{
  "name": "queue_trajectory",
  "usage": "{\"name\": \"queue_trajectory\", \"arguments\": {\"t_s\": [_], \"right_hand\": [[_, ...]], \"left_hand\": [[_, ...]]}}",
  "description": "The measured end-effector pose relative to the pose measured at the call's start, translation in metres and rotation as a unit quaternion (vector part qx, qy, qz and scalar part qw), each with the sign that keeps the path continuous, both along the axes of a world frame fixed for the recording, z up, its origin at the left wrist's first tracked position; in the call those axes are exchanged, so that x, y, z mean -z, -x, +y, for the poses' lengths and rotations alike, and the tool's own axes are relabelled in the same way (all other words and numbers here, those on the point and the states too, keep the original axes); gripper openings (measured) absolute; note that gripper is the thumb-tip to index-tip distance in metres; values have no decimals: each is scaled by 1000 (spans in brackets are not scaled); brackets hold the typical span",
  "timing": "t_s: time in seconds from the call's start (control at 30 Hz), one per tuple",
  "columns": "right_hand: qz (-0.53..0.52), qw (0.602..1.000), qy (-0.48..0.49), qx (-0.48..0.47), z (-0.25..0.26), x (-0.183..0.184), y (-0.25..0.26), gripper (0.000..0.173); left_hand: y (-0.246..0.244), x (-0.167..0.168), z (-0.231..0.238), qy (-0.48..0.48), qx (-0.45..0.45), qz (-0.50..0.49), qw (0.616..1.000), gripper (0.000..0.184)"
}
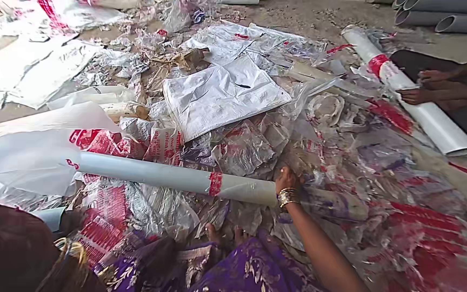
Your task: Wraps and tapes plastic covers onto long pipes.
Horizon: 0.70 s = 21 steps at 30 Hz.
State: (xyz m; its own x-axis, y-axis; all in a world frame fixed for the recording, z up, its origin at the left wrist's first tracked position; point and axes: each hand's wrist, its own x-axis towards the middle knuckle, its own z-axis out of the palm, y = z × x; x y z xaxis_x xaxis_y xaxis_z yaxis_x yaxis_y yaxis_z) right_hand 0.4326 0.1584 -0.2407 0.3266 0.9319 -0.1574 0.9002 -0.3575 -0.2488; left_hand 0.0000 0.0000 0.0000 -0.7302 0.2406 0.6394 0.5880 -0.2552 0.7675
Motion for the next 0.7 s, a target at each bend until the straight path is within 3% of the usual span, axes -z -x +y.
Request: {"name": "queue_trajectory", "arguments": {"t_s": [0.03,0.07,0.13,0.2,0.27,0.37,0.43,0.5,0.53,0.6,0.67,0.7], "right_hand": [[8,1000,-16,3,-3,1,0,39],[19,999,-35,4,-5,3,-2,39],[52,996,-76,-1,-8,3,-8,39],[110,983,-148,-18,-13,-6,-12,37],[206,954,-215,-38,-15,-18,-13,36],[362,903,-203,-115,-24,-38,-14,57],[422,872,-168,-181,-33,-52,-4,86],[442,856,-135,-230,-39,-67,11,97],[434,858,-125,-247,-42,-74,16,93],[412,863,-135,-260,-48,-81,23,67],[401,858,-208,-245,-50,-82,24,32],[399,854,-242,-231,-51,-84,20,23]], "left_hand": [[-23,5,14,-17,136,73,988,17],[-43,15,30,-6,204,114,972,17],[-90,47,50,58,287,71,954,14],[-130,80,62,126,360,-43,924,15],[-159,102,74,161,407,-197,877,19],[-186,112,87,156,428,-391,800,20],[-194,112,89,151,435,-447,767,23],[-201,109,87,155,439,-460,756,23],[-206,108,85,155,450,-455,752,23],[-212,105,77,142,488,-412,756,24],[-207,107,69,138,527,-309,780,27],[-202,112,67,152,534,-238,797,37]]}}
